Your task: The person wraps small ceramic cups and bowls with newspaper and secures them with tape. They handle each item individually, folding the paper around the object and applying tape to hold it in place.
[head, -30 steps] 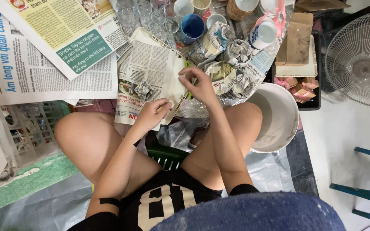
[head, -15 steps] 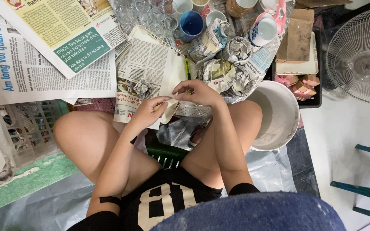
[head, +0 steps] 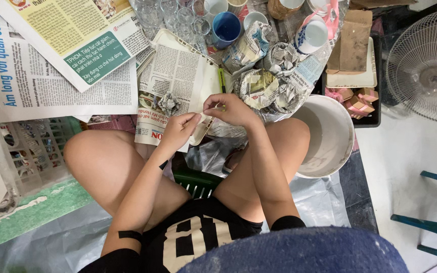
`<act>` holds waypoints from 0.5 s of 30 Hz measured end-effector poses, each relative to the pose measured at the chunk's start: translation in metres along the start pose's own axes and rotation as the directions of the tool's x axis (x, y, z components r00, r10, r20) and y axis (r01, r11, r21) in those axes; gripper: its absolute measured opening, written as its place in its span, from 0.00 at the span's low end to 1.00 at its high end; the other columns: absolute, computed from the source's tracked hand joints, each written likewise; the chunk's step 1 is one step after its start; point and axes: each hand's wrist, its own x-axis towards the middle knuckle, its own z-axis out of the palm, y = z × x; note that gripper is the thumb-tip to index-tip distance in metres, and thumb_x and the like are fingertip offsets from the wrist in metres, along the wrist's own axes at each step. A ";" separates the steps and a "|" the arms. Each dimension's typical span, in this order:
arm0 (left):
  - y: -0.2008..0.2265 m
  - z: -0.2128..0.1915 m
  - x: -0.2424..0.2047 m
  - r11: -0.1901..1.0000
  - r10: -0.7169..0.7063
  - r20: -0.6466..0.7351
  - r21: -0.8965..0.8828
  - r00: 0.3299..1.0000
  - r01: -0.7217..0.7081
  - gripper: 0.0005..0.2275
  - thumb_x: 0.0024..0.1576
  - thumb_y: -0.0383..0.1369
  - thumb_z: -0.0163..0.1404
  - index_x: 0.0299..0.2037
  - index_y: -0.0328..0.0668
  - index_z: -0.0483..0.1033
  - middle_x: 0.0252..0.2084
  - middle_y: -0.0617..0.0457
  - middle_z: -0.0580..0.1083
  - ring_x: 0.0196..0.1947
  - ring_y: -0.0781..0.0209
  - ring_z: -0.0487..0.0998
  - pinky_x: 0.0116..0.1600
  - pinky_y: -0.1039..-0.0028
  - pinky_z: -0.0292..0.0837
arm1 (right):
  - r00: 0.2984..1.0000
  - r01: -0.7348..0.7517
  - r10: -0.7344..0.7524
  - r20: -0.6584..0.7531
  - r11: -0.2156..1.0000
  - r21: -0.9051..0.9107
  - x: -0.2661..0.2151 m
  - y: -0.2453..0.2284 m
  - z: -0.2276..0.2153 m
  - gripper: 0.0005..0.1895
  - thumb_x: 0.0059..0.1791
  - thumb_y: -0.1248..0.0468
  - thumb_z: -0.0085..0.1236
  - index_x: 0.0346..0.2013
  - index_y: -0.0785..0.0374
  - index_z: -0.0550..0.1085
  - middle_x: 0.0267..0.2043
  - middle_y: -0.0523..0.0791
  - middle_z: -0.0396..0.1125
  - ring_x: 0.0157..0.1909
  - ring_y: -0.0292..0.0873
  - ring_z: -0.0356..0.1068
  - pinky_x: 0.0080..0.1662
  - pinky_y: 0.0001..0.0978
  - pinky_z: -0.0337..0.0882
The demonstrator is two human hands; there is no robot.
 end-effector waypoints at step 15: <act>0.002 0.038 0.020 0.717 -0.381 0.082 -0.602 0.921 0.351 0.16 0.66 0.41 0.38 0.41 0.35 0.74 0.24 0.53 0.77 0.19 0.64 0.77 0.24 0.75 0.72 | 0.773 0.501 -0.398 -0.493 0.860 0.091 -0.064 -0.029 -0.031 0.03 0.53 0.68 0.61 0.40 0.61 0.75 0.41 0.42 0.72 0.48 0.41 0.70 0.54 0.37 0.71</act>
